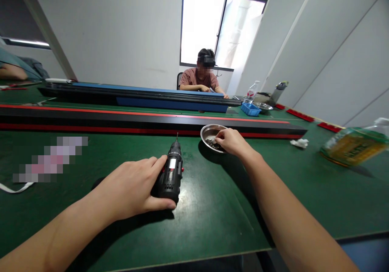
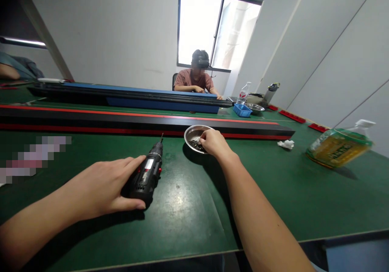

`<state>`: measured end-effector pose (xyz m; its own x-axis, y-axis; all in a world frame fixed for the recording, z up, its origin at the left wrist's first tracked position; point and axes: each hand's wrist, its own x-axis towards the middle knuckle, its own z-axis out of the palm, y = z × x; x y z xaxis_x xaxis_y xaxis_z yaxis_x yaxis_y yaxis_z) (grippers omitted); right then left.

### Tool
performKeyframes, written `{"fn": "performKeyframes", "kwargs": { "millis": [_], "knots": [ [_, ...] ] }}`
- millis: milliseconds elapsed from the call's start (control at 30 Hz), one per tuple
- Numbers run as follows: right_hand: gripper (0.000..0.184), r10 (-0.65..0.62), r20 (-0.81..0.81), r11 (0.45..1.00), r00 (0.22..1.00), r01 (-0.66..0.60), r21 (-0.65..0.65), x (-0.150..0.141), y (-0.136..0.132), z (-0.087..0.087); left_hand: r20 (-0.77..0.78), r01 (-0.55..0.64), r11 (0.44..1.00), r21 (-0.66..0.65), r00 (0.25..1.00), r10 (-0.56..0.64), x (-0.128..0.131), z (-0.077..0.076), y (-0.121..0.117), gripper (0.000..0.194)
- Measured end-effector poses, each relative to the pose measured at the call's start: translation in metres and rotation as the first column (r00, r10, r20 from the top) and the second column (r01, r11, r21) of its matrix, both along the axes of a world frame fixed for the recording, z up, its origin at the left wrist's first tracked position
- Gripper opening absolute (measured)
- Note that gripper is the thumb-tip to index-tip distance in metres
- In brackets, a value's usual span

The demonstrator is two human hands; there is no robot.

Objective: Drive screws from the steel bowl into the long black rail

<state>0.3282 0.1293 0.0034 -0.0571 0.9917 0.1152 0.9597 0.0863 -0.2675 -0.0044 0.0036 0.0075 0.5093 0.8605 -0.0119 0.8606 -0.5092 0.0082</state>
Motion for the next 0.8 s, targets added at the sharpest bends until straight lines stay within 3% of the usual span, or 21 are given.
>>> {"fn": "performKeyframes", "kwargs": {
  "millis": [233,600,700,800],
  "knots": [
    [0.020,-0.043,-0.044,0.995,0.998,0.047,0.093,0.000,0.002,-0.002,0.041,0.010,1.000,0.014,0.999,-0.011,0.000,-0.001,0.000,0.093],
    [0.014,-0.065,-0.109,0.988,0.992,0.080,0.132,-0.001,-0.001,-0.003,0.040,0.000,1.000,0.009,0.999,-0.001,0.000,0.000,0.000,0.093],
    [0.011,-0.049,-0.167,0.979,0.985,0.081,0.188,-0.007,-0.001,-0.002,0.039,-0.004,1.000,0.008,0.999,0.004,-0.001,-0.001,-0.001,0.095],
    [0.007,0.047,-0.265,0.949,0.963,0.040,0.314,-0.026,-0.006,0.002,0.057,-0.003,1.000,-0.007,0.998,0.003,-0.002,0.000,-0.003,0.097]
  ]
}}
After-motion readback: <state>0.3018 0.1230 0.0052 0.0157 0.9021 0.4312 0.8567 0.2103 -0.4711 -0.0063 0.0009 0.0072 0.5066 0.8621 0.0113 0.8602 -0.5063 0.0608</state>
